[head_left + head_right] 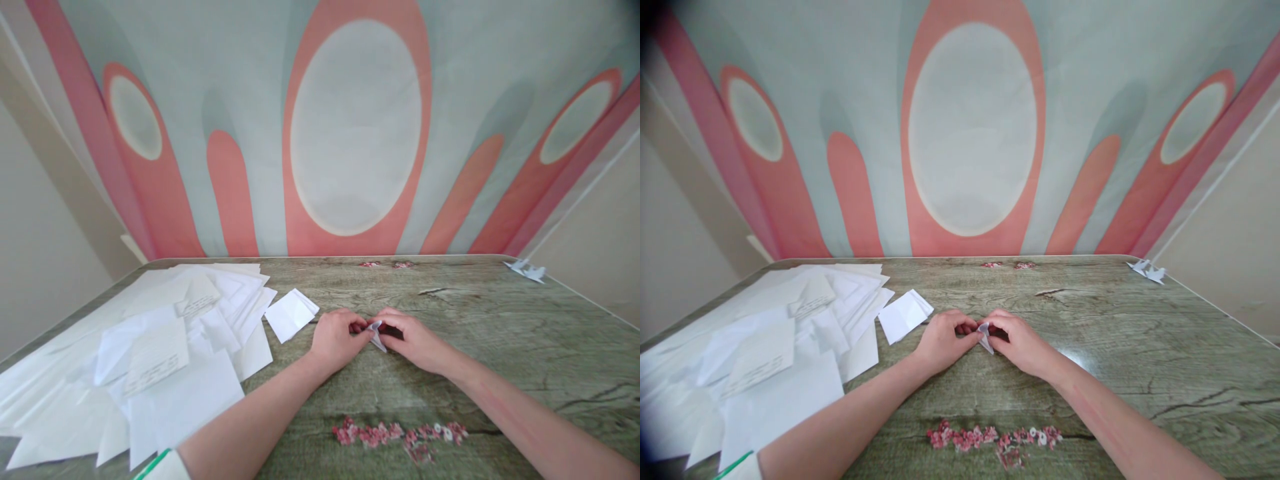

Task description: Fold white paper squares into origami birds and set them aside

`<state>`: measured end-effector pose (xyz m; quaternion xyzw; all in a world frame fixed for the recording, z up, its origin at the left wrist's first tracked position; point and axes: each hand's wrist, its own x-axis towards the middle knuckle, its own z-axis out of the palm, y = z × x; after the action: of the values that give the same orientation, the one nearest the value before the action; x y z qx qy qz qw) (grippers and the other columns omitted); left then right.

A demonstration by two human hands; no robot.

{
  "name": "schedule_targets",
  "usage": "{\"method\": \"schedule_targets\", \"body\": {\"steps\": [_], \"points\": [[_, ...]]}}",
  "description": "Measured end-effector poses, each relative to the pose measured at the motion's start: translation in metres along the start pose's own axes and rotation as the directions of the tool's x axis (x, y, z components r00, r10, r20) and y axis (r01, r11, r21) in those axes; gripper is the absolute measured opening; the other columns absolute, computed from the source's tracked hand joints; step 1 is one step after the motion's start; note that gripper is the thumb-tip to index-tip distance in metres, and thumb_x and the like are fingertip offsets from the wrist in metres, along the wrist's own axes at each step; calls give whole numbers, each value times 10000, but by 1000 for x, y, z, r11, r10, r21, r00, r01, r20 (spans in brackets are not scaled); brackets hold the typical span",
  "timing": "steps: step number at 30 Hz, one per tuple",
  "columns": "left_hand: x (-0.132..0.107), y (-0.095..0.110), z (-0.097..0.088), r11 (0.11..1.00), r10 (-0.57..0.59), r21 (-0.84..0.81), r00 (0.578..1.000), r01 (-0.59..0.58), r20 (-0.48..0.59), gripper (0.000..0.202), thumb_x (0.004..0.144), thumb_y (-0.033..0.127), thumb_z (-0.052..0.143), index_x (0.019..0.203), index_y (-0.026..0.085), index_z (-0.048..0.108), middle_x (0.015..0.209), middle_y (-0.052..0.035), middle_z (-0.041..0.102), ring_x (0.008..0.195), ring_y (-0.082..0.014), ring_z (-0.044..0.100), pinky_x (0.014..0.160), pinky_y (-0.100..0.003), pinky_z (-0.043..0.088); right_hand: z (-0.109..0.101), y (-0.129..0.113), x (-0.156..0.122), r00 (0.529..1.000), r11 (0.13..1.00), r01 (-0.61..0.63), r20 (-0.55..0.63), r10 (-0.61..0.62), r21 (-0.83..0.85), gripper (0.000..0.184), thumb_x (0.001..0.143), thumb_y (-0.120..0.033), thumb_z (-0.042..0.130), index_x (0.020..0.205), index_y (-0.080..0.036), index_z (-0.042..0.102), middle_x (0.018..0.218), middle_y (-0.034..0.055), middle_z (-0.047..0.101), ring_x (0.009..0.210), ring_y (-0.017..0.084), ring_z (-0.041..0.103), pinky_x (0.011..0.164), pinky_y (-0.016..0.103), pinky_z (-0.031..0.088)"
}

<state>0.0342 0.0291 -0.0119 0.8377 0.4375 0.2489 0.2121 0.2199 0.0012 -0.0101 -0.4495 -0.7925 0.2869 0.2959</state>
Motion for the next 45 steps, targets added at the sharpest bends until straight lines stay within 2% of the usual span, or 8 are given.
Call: {"method": "schedule_targets", "body": {"steps": [9,15,22,27,32,37,45], "points": [[-2,9,4,997,-67,23,997,68,-46,149,741,323,560,789,233,668,734,4,640,736,-164,576,665,-255,423,1,0,-1,1000,999,-15,-6,15,40,280,770,-107,549,1018,-210,629,897,32,584,841,161,557,773,278,427],[-4,8,6,998,-52,37,997,54,-65,128,721,278,575,815,235,650,733,11,624,736,-162,564,680,-262,413,-1,-5,-1,1000,999,-6,-15,7,39,345,769,-46,468,1037,-201,622,909,38,587,853,152,560,797,277,431],[-4,8,5,998,-46,43,997,48,-63,126,708,250,584,814,225,645,737,7,619,733,-164,560,681,-265,410,0,-10,-1,1000,999,-15,-23,16,45,225,766,-144,557,978,-185,618,918,44,589,853,165,559,788,287,440],[-4,7,5,998,-47,31,998,49,-49,135,711,244,586,826,217,652,746,-2,626,750,-169,566,690,-267,417,5,-4,0,998,998,-35,-47,37,50,235,743,-160,595,976,-188,611,932,48,586,861,176,560,788,303,445],[-2,1,-2,998,28,-62,1000,-27,12,188,714,267,612,890,231,666,803,2,646,771,-161,566,708,-246,422,7,3,0,997,997,-54,-54,57,62,243,737,-184,614,979,-182,604,930,47,583,856,177,561,777,301,448],[3,-8,-10,980,105,-183,987,-82,123,239,798,355,543,947,227,679,792,-2,641,712,-133,563,681,-220,421,5,0,0,997,997,-64,-47,66,50,235,733,-169,608,967,-180,610,917,41,581,855,173,560,784,299,438],[3,-4,-8,988,96,-123,994,-89,48,222,802,377,552,888,230,694,791,-12,643,745,-147,570,696,-223,422,3,-2,1,996,995,-89,-28,90,43,214,733,-182,609,947,-183,615,892,37,582,844,176,560,780,299,436]]}}
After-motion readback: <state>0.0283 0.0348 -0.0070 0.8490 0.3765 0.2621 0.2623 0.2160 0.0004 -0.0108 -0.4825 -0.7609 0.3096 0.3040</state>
